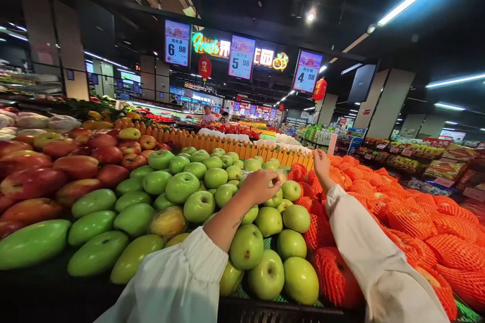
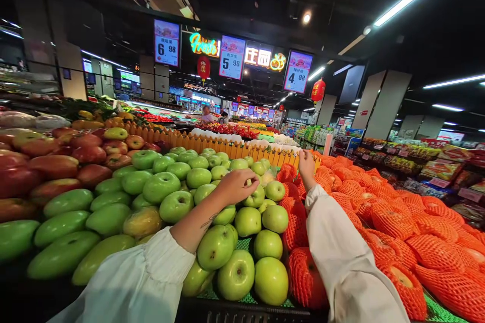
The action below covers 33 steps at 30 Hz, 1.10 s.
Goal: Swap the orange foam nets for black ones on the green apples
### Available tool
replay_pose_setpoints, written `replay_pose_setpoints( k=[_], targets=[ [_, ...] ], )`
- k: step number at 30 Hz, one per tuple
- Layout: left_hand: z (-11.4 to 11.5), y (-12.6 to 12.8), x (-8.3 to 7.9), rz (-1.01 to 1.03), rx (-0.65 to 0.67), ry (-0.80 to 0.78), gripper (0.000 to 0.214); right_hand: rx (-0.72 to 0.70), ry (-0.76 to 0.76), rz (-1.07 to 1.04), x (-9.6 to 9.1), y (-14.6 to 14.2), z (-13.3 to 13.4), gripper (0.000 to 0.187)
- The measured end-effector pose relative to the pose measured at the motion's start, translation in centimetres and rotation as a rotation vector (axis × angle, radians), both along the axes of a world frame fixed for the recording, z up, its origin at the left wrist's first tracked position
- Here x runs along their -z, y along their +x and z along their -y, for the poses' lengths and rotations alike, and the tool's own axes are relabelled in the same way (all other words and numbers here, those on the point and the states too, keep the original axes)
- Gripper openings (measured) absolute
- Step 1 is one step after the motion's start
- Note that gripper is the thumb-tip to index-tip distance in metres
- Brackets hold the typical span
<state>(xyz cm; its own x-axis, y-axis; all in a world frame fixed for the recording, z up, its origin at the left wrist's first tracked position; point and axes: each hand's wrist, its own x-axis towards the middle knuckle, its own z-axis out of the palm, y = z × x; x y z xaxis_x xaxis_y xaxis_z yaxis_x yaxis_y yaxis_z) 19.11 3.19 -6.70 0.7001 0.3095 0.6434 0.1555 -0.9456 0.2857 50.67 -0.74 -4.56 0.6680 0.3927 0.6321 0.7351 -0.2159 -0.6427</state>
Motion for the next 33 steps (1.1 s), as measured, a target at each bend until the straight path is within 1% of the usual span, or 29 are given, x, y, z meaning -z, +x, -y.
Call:
replay_pose_setpoints(
  k=[2, 4, 6, 7, 9, 10, 11, 12, 14, 15, 17, 19, 20, 22, 24, 26, 28, 31, 33],
  targets=[
    [0.0, 0.0, -0.1, -0.011, 0.016, -0.007, 0.025, -0.036, 0.126, -0.087, -3.3, -1.6, 0.6, 0.058],
    [-0.1, 0.0, -0.1, -0.023, 0.02, -0.025, 0.025, -0.117, 0.205, -0.149, -6.1, -3.5, 1.8, 0.049],
    [-0.1, -0.1, -0.2, -0.041, 0.015, -0.046, 0.025, -0.219, 0.245, -0.193, -7.7, -5.9, 3.6, 0.04],
    [-0.1, -0.1, -0.2, -0.05, 0.013, -0.052, 0.026, -0.288, 0.261, -0.22, -7.9, -7.2, 4.5, 0.035],
    [-0.3, -0.1, -0.2, -0.059, 0.02, -0.058, 0.026, -0.455, 0.284, -0.266, -7.1, -10.0, 6.4, 0.031],
    [-0.4, -0.1, -0.2, -0.057, 0.028, -0.06, 0.027, -0.494, 0.277, -0.252, -6.2, -11.2, 7.3, 0.031],
    [-0.4, 0.0, -0.2, -0.053, 0.035, -0.064, 0.027, -0.503, 0.256, -0.212, -5.0, -12.2, 8.0, 0.03],
    [-0.5, 0.0, -0.1, -0.048, 0.04, -0.07, 0.027, -0.475, 0.228, -0.156, -3.8, -12.9, 8.6, 0.031],
    [-0.6, 0.1, -0.1, -0.032, 0.046, -0.091, 0.026, -0.382, 0.147, -0.039, -1.1, -13.1, 9.5, 0.033],
    [-0.7, 0.1, -0.1, -0.023, 0.052, -0.108, 0.025, -0.355, 0.094, -0.035, 0.0, -12.6, 9.8, 0.035],
    [-0.8, 0.0, -0.1, -0.002, 0.082, -0.157, 0.025, -0.372, 0.015, -0.151, 1.5, -10.7, 10.3, 0.041],
    [-1.1, -0.2, -0.1, 0.028, 0.122, -0.221, 0.026, -0.36, 0.047, -0.269, 2.2, -8.2, 10.7, 0.045],
    [-1.3, -0.3, -0.1, 0.042, 0.137, -0.252, 0.028, -0.322, 0.089, -0.291, 2.3, -7.0, 10.9, 0.045],
    [-1.6, -0.6, 0.0, 0.04, 0.152, -0.285, 0.031, -0.221, 0.155, -0.275, 2.5, -5.0, 11.0, 0.041],
    [-1.8, -0.9, 0.1, -0.038, 0.168, -0.273, 0.033, -0.148, 0.19, -0.272, 2.8, -3.8, 10.9, 0.036],
    [-1.9, -1.1, 0.3, -0.163, 0.19, -0.255, 0.033, -0.119, 0.2, -0.279, 3.3, -3.4, 10.6, 0.032],
    [-1.8, -1.1, 0.3, -0.276, 0.193, -0.251, 0.03, -0.124, 0.19, -0.282, 3.7, -3.6, 10.3, 0.03],
    [-1.2, -1.2, -0.2, -0.364, 0.112, -0.167, 0.026, -0.161, 0.158, -0.279, 3.8, -4.1, 9.9, 0.029],
    [-0.4, -1.7, -0.7, -0.366, 0.048, -0.091, 0.029, -0.181, 0.141, -0.281, 3.7, -4.3, 9.9, 0.029]
  ],
)
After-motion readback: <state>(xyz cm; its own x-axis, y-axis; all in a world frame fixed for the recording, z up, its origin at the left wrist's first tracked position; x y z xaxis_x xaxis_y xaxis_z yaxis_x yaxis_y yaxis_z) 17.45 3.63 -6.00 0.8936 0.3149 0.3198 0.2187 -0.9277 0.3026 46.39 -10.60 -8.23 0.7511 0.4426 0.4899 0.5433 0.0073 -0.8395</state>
